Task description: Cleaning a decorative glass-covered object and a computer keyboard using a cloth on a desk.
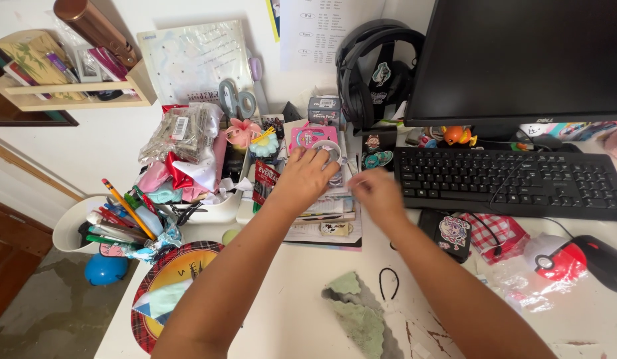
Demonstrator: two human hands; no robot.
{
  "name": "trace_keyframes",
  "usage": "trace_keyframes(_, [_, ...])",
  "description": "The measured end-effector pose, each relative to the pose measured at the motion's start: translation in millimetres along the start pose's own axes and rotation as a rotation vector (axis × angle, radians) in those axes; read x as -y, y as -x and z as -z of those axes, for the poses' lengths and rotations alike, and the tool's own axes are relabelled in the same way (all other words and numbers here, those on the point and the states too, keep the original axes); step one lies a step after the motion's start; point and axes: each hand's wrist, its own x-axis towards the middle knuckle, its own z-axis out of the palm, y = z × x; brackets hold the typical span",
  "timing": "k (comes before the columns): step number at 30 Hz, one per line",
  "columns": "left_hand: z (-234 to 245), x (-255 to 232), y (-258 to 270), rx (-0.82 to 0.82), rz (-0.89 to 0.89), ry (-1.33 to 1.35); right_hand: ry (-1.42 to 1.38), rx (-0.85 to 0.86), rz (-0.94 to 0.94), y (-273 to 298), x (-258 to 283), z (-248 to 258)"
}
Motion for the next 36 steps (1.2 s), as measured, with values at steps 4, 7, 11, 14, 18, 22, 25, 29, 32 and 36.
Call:
trace_keyframes(4, [13,-11,6,-0.018,0.033,0.021,0.190,0.031,-0.158,-6,-28,35])
trace_keyframes(7, [23,-24,7,0.017,0.029,0.073,0.337,0.324,-0.191,6,-16,57])
trace_keyframes(11, [12,-41,12,-0.067,0.029,0.148,0.501,0.492,-0.106,21,1,59])
trace_keyframes(14, [6,-51,18,-0.063,0.016,0.187,0.440,0.452,-0.111,22,4,59])
trace_keyframes(18, [12,-61,36,0.023,-0.007,0.136,0.230,0.281,-0.178,22,32,73])
trace_keyframes(22, [9,-64,49,0.045,0.027,0.161,0.092,0.148,-0.088,18,44,62])
trace_keyframes(25, [-7,-65,56,0.056,0.040,0.165,0.072,0.094,0.201,21,44,38])
trace_keyframes(29, [-27,-63,63,0.038,0.059,0.103,0.116,0.010,0.366,31,40,1])
trace_keyframes(32, [-27,-62,71,0.072,0.096,0.093,0.190,-0.014,0.426,32,32,-17])
trace_keyframes(36, [18,-67,67,0.122,0.167,0.091,0.158,0.084,0.367,32,26,-27])
